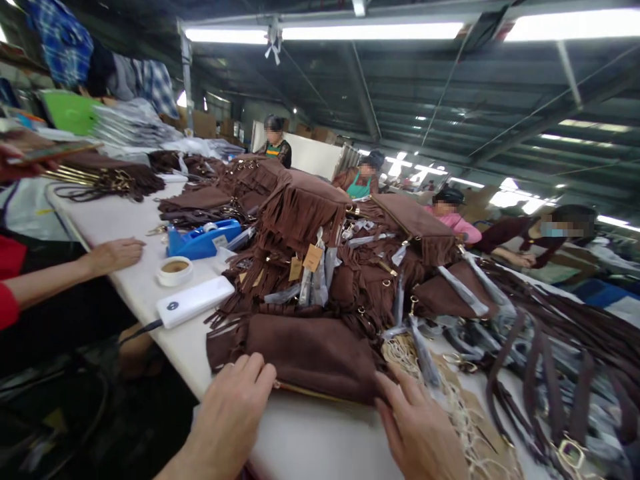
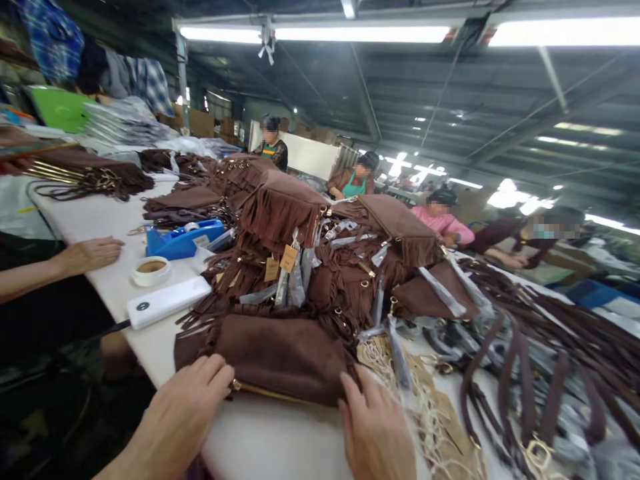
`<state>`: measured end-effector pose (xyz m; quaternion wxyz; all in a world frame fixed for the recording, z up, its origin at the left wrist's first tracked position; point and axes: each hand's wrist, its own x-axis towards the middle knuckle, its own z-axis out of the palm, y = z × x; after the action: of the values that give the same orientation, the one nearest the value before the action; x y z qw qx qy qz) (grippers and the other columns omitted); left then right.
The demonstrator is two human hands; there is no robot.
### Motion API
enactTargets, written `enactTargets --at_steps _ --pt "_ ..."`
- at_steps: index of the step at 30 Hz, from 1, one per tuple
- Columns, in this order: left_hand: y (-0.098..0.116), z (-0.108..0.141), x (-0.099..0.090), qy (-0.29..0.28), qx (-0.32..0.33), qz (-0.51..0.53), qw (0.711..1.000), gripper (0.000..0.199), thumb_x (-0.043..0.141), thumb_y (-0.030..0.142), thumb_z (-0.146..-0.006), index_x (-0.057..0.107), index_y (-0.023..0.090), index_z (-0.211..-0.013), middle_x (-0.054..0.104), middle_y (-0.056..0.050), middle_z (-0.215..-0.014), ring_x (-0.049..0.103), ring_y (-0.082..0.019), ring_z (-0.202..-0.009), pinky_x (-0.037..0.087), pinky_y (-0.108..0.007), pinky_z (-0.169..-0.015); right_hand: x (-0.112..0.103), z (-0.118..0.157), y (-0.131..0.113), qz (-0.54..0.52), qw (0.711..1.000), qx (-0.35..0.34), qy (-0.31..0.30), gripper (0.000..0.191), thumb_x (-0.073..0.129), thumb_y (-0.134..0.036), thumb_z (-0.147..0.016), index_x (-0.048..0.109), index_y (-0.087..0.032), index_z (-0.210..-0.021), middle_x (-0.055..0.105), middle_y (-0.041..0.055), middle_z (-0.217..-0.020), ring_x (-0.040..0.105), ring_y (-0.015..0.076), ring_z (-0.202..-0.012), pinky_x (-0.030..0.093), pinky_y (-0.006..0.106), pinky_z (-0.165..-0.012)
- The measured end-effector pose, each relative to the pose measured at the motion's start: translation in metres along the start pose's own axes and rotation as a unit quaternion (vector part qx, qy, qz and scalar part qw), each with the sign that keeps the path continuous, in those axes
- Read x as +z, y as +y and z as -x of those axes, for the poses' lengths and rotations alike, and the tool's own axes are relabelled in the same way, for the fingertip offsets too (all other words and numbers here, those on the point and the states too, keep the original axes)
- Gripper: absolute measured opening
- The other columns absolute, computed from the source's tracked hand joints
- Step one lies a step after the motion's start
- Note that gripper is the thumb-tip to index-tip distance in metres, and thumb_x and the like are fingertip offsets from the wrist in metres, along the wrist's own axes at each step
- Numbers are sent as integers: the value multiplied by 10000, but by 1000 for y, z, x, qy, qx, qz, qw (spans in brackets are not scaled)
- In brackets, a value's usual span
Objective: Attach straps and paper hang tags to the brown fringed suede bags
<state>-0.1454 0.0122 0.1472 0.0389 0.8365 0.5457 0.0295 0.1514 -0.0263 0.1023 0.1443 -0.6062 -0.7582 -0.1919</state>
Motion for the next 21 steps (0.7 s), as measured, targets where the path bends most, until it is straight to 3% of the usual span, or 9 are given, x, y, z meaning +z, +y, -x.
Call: enactTargets --at_steps 2,5,8,10,13,16,21 --pt "-1 10 14 14 -3 14 1000 308 432 -22 -873 648 184 -950 643 -68 -968 613 -276 -920 543 -488 -851 2 -11 -39 -58 991 -104 54 465 503 -352 -950 518 -177 -1380 623 148 -1327 606 291 -1149 501 396 -902" --pt "-4 22 34 34 11 51 998 315 467 -42 -856 656 191 -952 660 -54 -968 621 -256 -916 562 -456 -846 10 -33 -78 -100 971 -207 62 386 391 -311 -1015 570 -164 -1323 655 131 -1274 593 263 -1105 475 378 -895" --pt "-11 31 51 106 38 90 990 282 553 -29 -833 652 192 -976 660 -61 -1070 611 -263 -1002 557 -463 -897 25 -44 -85 -102 961 -240 92 403 270 -161 -1034 647 -135 -1173 705 126 -1038 604 235 -898 464 368 -778" --pt "-15 36 54 128 35 104 986 221 597 7 -835 648 196 -939 652 -59 -1056 607 -268 -982 564 -469 -874 34 -43 -80 -99 958 -254 87 423 240 -127 -1029 637 -113 -1176 684 118 -942 582 220 -805 458 360 -729" --pt "-15 37 44 67 9 104 992 186 583 22 -852 639 199 -875 645 -46 -940 620 -256 -878 590 -432 -772 40 -38 -76 -84 962 -247 79 463 185 -158 -1040 614 -102 -1203 649 116 -900 560 214 -748 458 351 -677" --pt "-6 31 27 -1 -6 86 996 197 530 27 -878 629 196 -904 651 -54 -951 644 -261 -894 598 -431 -772 41 -37 -82 -71 971 -217 71 489 152 -173 -1038 610 -84 -1185 619 112 -842 555 212 -707 449 337 -612" --pt "5 26 18 -95 -60 105 988 247 407 28 -912 584 182 -990 685 -75 -970 696 -279 -885 597 -457 -772 43 -39 -97 -55 973 -226 18 381 307 -117 -993 554 -137 -1282 619 70 -831 581 199 -676 442 313 -553"
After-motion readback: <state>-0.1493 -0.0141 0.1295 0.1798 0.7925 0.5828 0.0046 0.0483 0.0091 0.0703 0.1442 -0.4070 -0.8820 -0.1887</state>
